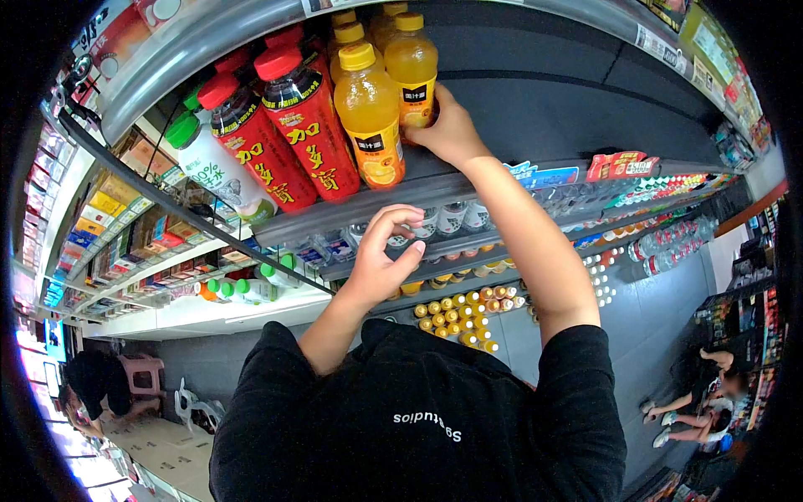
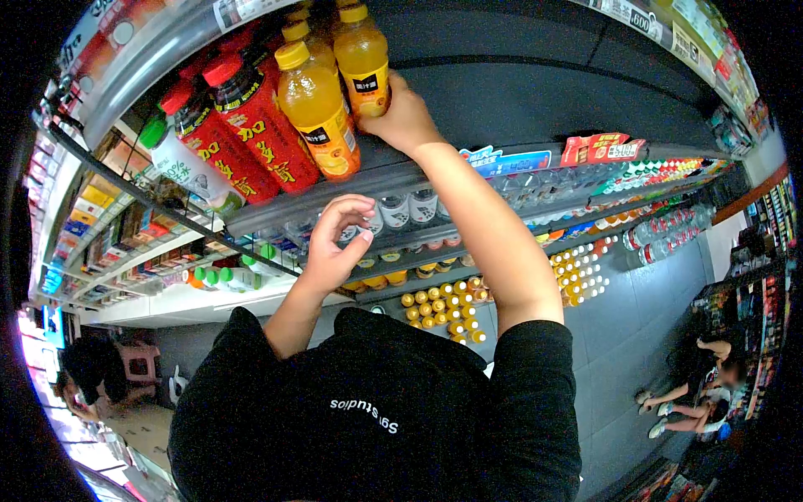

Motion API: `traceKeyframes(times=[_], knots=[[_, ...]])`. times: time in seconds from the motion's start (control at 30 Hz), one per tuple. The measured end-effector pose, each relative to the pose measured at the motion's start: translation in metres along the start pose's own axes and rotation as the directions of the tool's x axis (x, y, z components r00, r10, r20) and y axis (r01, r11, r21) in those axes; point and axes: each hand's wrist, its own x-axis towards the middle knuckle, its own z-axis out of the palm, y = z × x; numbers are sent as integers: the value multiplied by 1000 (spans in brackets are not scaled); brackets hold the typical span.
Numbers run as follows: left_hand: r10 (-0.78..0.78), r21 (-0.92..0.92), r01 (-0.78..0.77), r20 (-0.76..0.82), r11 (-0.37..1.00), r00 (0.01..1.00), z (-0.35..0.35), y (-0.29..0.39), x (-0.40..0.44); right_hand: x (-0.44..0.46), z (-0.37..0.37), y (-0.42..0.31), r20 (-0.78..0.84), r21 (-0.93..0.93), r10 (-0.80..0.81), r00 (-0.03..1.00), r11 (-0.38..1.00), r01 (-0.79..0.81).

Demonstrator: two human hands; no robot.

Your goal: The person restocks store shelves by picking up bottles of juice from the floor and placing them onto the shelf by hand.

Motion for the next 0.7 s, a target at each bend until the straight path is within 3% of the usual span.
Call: traceKeyframes(times=[0.17, 0.27, 0.33, 0.37, 0.4, 0.43, 0.47, 0.57, 0.63, 0.7], knots=[[-5, 15, 5, -1, 1000, 1000, -1, 0, 0, 1, 2, 6, -8, 7, -49, 999, 999, 49], [-6, 14, 6, -1, 1000, 1000, -1, -1, -1, 2, -1, 10, 57, 133, 5, 998, 991, -12], [-20, 5, 20, -1, 1000, 1000, -2, -1, -2, 2, -7, 20, -73, 6, -49, 996, 999, 50], [-20, 7, 20, -2, 1000, 1000, -3, -1, -3, -3, -19, 14, -95, -12, 10, 995, 1000, -11], [-34, 6, 34, 3, 999, 999, -3, -2, -5, -10, -33, 3, -70, 113, 53, 996, 993, -44], [-50, 5, 50, 6, 999, 999, -3, -3, -6, -20, -43, 2, -106, 136, -18, 994, 990, 32], [-56, 7, 56, 4, 998, 998, -4, -5, -9, -33, -59, -5, -62, 290, -27, 998, 956, 44], [-168, 11, 167, 97, 986, 981, 0, -12, -17, -87, -97, -25, 65, 483, 98, 993, 867, -118], [-249, -58, 261, 168, 963, 954, 8, -24, -23, -128, -111, -10, 113, 498, 83, 990, 858, -129], [-313, -100, 357, 305, 929, 899, 19, -41, -30, -168, -119, 12, 170, 489, 275, 946, 810, -323]])
